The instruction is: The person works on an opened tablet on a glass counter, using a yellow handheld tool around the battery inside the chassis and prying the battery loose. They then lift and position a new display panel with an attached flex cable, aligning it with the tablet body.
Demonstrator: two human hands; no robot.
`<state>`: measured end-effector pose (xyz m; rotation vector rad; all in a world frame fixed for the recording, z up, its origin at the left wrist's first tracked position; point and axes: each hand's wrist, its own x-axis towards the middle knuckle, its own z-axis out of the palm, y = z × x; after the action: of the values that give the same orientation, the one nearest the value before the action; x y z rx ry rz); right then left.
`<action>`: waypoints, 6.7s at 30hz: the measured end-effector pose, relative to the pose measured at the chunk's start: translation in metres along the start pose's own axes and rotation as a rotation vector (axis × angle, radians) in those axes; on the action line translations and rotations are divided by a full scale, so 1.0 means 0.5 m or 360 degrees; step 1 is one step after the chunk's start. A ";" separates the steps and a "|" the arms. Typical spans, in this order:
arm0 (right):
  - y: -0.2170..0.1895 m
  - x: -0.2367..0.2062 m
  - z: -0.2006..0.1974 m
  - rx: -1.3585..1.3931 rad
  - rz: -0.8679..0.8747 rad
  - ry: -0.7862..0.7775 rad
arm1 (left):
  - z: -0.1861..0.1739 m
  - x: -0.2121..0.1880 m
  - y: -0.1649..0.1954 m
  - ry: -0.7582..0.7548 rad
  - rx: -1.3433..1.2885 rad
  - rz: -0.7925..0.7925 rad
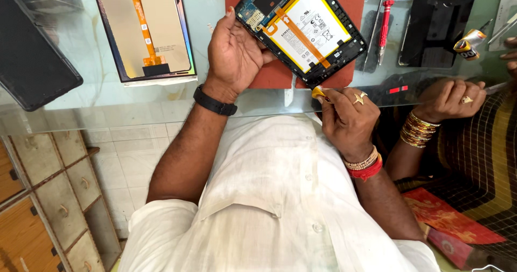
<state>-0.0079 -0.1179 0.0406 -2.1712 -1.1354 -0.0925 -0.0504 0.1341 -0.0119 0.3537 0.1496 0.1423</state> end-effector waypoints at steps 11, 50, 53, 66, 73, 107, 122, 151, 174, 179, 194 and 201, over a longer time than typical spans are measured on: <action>0.001 -0.005 -0.010 -0.0013 0.0024 -0.0013 | 0.003 0.004 -0.003 0.0007 -0.0009 -0.0022; 0.012 -0.042 -0.015 -0.0154 0.0004 0.0028 | 0.003 0.003 -0.019 0.0042 0.0041 -0.0006; 0.008 -0.040 -0.014 -0.0151 0.0008 0.0026 | 0.002 0.003 -0.016 0.0033 0.0063 0.0004; 0.012 -0.046 -0.013 -0.0201 0.0000 0.0024 | -0.001 0.002 -0.017 0.0048 0.0080 0.0019; 0.013 -0.049 -0.012 -0.0203 -0.0009 0.0009 | 0.002 0.001 -0.020 0.0036 0.0081 0.0033; 0.025 -0.052 -0.024 -0.0258 -0.0125 0.0016 | 0.002 0.000 -0.037 0.0110 0.0099 0.0063; 0.055 -0.079 -0.015 0.0261 0.0453 0.0499 | -0.003 -0.001 -0.023 0.0079 -0.0025 0.0037; 0.136 0.005 -0.010 0.2519 0.0744 0.0663 | 0.055 0.043 0.021 0.0287 0.0013 -0.0137; 0.078 0.041 -0.048 0.2420 0.0743 0.0650 | 0.108 0.123 0.104 0.0257 0.0388 -0.0229; 0.073 0.042 -0.044 0.2382 0.0811 0.0671 | 0.135 0.132 0.107 0.0502 0.0554 -0.0327; 0.078 0.028 -0.039 0.2354 0.0755 0.0712 | 0.117 0.121 0.078 0.0553 0.0515 -0.0436; 0.090 0.026 -0.022 0.2407 0.0799 0.0693 | 0.126 0.122 0.081 0.0574 0.0657 -0.0360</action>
<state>0.0365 -0.1328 0.0297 -0.8910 -0.1405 0.3817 0.0156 0.1608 0.0536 0.7178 0.5780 -0.0531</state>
